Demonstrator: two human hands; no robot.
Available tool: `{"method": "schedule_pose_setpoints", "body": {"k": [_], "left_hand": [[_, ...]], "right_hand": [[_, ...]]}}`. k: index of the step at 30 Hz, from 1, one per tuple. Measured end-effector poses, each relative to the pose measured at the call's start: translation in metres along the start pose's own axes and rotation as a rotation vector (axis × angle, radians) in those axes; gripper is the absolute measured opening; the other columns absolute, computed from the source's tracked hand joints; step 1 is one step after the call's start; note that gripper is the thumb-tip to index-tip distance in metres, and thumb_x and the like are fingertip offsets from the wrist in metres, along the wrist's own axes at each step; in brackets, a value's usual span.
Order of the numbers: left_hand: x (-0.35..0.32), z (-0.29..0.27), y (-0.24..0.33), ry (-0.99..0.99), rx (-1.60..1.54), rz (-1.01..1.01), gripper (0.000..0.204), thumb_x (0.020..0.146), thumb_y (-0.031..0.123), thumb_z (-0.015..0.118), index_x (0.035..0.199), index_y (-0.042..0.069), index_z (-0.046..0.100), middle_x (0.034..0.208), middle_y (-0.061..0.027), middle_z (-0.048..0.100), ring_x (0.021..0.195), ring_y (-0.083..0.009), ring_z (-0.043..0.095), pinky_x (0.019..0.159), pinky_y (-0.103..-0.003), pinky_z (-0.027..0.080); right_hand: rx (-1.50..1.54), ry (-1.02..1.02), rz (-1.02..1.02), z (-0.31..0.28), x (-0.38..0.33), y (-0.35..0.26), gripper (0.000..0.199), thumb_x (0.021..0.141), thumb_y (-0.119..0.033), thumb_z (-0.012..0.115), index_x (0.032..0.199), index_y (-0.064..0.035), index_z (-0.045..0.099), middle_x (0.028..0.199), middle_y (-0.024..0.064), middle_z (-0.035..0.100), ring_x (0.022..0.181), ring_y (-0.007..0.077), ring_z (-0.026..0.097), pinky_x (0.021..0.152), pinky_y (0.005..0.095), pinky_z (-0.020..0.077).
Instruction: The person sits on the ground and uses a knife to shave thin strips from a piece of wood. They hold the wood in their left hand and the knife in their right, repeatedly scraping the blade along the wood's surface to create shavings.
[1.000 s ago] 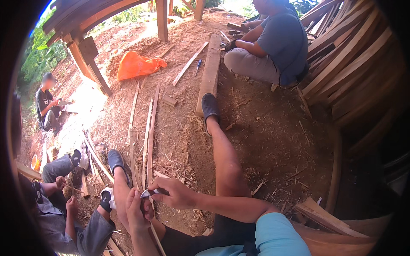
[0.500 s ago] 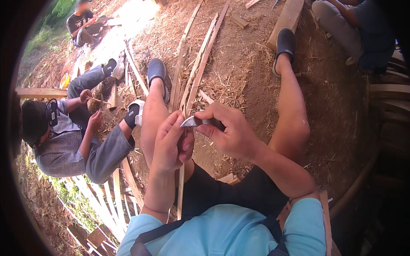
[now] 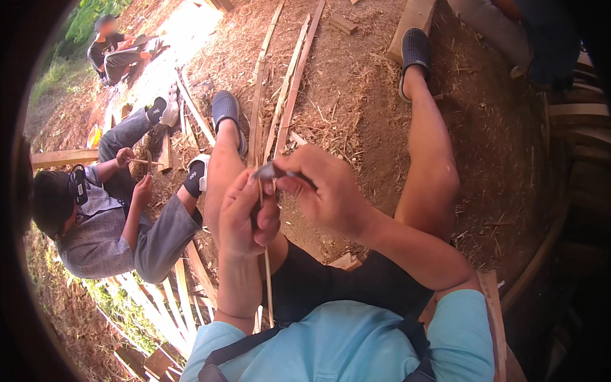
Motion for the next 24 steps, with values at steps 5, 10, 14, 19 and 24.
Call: {"method": "schedule_pose_setpoints", "body": {"k": [5, 10, 14, 19, 24], "left_hand": [[-0.006, 0.013, -0.007, 0.005, 0.108, -0.044, 0.027, 0.1, 0.026, 0.035, 0.09, 0.003, 0.046, 0.05, -0.0017, 0.04, 0.03, -0.0071, 0.032, 0.028, -0.018, 0.026], [0.002, 0.004, 0.003, 0.054, 0.051, -0.036, 0.027, 0.099, 0.029, 0.038, 0.09, 0.006, 0.048, 0.051, -0.0021, 0.044, 0.031, -0.0079, 0.034, 0.03, -0.018, 0.03], [0.001, 0.001, 0.002, 0.058, 0.054, -0.011, 0.029, 0.099, 0.029, 0.037, 0.089, 0.005, 0.049, 0.049, -0.0011, 0.04, 0.029, -0.008, 0.032, 0.028, -0.019, 0.028], [0.004, 0.001, -0.001, 0.026, 0.02, -0.013, 0.03, 0.1, 0.03, 0.036, 0.087, 0.005, 0.048, 0.046, 0.0001, 0.036, 0.028, -0.0067, 0.029, 0.026, -0.019, 0.023], [0.004, 0.007, -0.001, -0.047, -0.027, -0.024, 0.03, 0.1, 0.029, 0.035, 0.086, 0.005, 0.047, 0.046, 0.0007, 0.035, 0.027, -0.0062, 0.027, 0.026, -0.019, 0.022]], "right_hand": [[0.045, 0.294, 0.032, -0.031, 0.02, 0.01, 0.017, 0.086, -0.014, 0.064, 0.096, -0.0021, 0.057, 0.077, 0.008, 0.058, 0.068, 0.0137, 0.057, 0.06, 0.027, 0.0446], [0.026, -0.051, 0.032, -0.014, 0.007, 0.002, 0.019, 0.085, -0.015, 0.066, 0.098, -0.0029, 0.057, 0.075, 0.006, 0.056, 0.064, 0.0139, 0.054, 0.059, 0.0272, 0.0439], [0.137, -0.145, 0.078, -0.002, 0.006, 0.001, 0.017, 0.083, -0.012, 0.066, 0.095, -0.0028, 0.059, 0.075, 0.0071, 0.056, 0.066, 0.015, 0.055, 0.06, 0.0276, 0.0438], [0.073, -0.224, -0.034, -0.002, 0.01, -0.005, 0.019, 0.083, -0.007, 0.065, 0.098, -0.001, 0.056, 0.084, 0.0094, 0.059, 0.074, 0.0195, 0.061, 0.063, 0.0272, 0.0473], [-0.002, -0.129, -0.097, -0.005, 0.007, -0.012, 0.017, 0.082, -0.008, 0.066, 0.093, -0.0004, 0.056, 0.083, 0.0115, 0.059, 0.072, 0.0217, 0.061, 0.063, 0.0286, 0.0481]]}}
Point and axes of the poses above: each hand's wrist, its own x-axis towards the middle knuckle, its own z-axis out of the palm, y = z × x, the point moved 7 cm from there along x, towards the middle knuckle
